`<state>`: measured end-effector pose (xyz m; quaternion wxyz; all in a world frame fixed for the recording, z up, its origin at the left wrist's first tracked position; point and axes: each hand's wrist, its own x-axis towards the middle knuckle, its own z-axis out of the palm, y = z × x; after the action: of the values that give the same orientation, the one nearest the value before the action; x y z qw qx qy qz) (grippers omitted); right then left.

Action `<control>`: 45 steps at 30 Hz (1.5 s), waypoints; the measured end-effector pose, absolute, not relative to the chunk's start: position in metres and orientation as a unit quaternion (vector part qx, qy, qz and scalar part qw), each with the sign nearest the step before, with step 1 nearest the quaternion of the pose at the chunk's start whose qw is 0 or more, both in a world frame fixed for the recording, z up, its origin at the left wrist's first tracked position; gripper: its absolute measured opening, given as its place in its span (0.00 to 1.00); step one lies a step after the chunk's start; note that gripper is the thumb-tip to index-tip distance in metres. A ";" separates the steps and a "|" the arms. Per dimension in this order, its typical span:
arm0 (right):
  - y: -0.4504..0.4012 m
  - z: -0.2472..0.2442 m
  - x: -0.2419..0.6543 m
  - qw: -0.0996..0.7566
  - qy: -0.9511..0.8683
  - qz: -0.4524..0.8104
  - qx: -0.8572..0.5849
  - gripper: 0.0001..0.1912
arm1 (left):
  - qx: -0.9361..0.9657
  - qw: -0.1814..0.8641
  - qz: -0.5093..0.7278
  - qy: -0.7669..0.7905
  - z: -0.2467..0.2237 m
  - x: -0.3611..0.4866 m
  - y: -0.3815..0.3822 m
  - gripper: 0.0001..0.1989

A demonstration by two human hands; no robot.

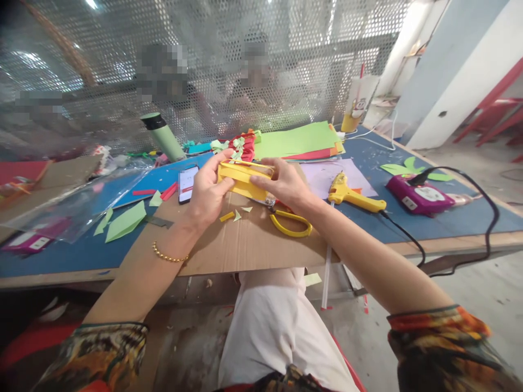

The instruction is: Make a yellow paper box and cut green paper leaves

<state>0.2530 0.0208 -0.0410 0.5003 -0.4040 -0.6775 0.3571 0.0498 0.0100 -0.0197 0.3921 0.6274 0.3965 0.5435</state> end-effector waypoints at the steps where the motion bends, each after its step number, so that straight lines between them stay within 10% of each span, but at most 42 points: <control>1: 0.019 -0.040 0.251 0.496 -0.671 0.384 -0.395 0.36 | 0.630 0.388 0.550 0.388 -0.019 0.050 0.009 0.34; 19: 0.024 -0.027 0.262 0.487 -0.695 0.302 -0.434 0.24 | 0.606 0.413 0.499 0.462 -0.007 0.034 0.014 0.09; 45: 0.067 -0.044 0.272 0.407 -0.752 0.247 -0.456 0.22 | 0.534 0.442 0.487 0.531 -0.023 0.046 0.033 0.10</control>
<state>0.2717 0.0672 -0.0442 0.4069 -0.4560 -0.7520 0.2471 0.0462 0.0330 -0.0229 0.4421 0.5338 0.5313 0.4873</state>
